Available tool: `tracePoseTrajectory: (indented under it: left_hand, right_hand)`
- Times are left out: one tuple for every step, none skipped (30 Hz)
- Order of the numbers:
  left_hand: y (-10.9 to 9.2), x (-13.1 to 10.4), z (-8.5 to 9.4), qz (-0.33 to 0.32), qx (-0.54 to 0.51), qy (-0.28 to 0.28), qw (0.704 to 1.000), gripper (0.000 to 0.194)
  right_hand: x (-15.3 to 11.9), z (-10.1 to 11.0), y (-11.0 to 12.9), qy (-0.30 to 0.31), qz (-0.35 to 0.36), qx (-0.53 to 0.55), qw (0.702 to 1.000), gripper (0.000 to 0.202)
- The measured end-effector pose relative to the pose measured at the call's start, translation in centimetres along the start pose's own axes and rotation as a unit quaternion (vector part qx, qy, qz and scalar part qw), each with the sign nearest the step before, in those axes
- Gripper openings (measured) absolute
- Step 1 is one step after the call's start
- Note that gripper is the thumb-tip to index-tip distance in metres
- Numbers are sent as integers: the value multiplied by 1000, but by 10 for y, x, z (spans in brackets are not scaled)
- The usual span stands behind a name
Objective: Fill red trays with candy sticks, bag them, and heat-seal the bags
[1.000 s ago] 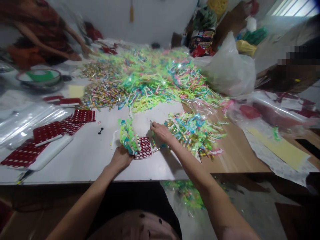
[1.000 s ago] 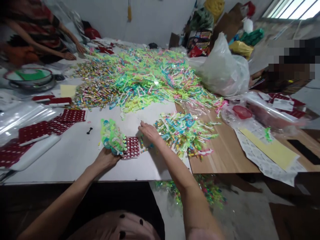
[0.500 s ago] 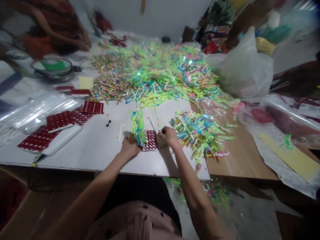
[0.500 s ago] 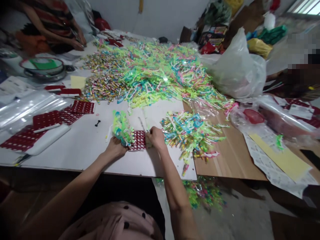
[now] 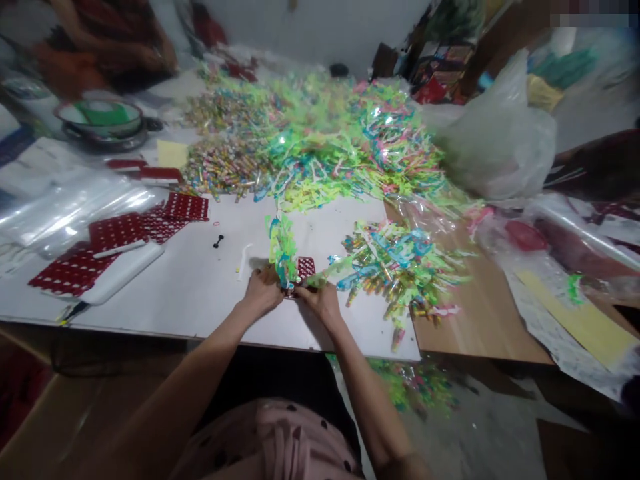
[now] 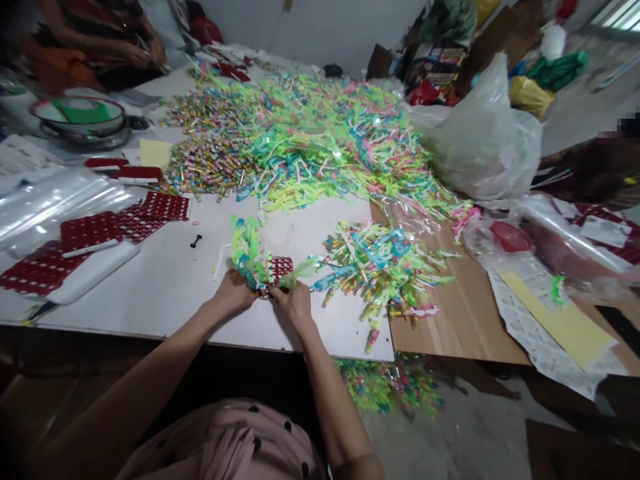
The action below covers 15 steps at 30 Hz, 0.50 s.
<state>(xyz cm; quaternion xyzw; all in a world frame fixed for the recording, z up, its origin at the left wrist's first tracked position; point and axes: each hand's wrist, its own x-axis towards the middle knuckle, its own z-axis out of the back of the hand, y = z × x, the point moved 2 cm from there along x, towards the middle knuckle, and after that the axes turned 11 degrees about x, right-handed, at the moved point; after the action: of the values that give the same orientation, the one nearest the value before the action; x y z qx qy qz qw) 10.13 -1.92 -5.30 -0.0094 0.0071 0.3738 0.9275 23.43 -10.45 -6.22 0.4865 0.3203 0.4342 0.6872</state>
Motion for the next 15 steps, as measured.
tracePoseTrajectory:
  left_hand:
    - [0, 0, -1, 1, -1, 0, 1000, 23]
    - [0, 0, -1, 0, -2, -1, 1000, 23]
    - [0, 0, -2, -3, -2, -3, 1000, 23]
    - [0, 0, -2, -7, -2, -4, 1000, 24]
    - [0, 0, -2, -11, -2, -6, 1000, 24]
    - [0, 0, -3, -16, -1, -7, 1000, 24]
    - [1, 0, -4, -22, 0, -9, 1000, 24]
    - [1, 0, -5, -28, 2, -13, 1000, 24]
    - [2, 0, -7, -33, 5, -19, 999, 24]
    - [3, 0, -11, -37, 6, -27, 999, 23]
    - [4, 1, -15, -41, 6, -38, 998, 22]
    - [6, 2, -19, -45, 2, -52, 998, 21]
    - [7, 3, -24, -49, -6, -68, 996, 20]
    - [8, 3, -29, -54, -22, -86, 995, 19]
    - [9, 3, -33, -58, -37, -101, 992, 19]
  right_hand:
    - [0, 0, -2, -14, 2, -39, 999, 26]
    - [-1, 0, -3, -25, 10, -72, 997, 26]
    - [-3, 0, -3, -30, 22, -101, 994, 25]
    - [-5, -1, -2, -22, 39, -130, 990, 24]
    - [-8, -1, 1, -5, 55, -163, 985, 22]
    - [-10, -1, 5, 17, 66, -201, 977, 22]
    - [-12, -1, 10, 41, 70, -242, 967, 20]
    - [-13, -1, 17, 65, 66, -283, 955, 19]
    - [-14, -1, 23, 87, 54, -323, 941, 17]
    - [-14, -1, 30, 101, 36, -360, 927, 16]
    - [-13, -2, 36, 112, 17, -390, 914, 17]
    - [-11, -3, 42, 122, -1, -412, 903, 19]
    - [-9, -5, 47, 130, -18, -428, 894, 20]
    - [-8, -7, 52, 136, -32, -438, 888, 21]
    - [-6, -10, 55, 141, -43, -443, 884, 22]
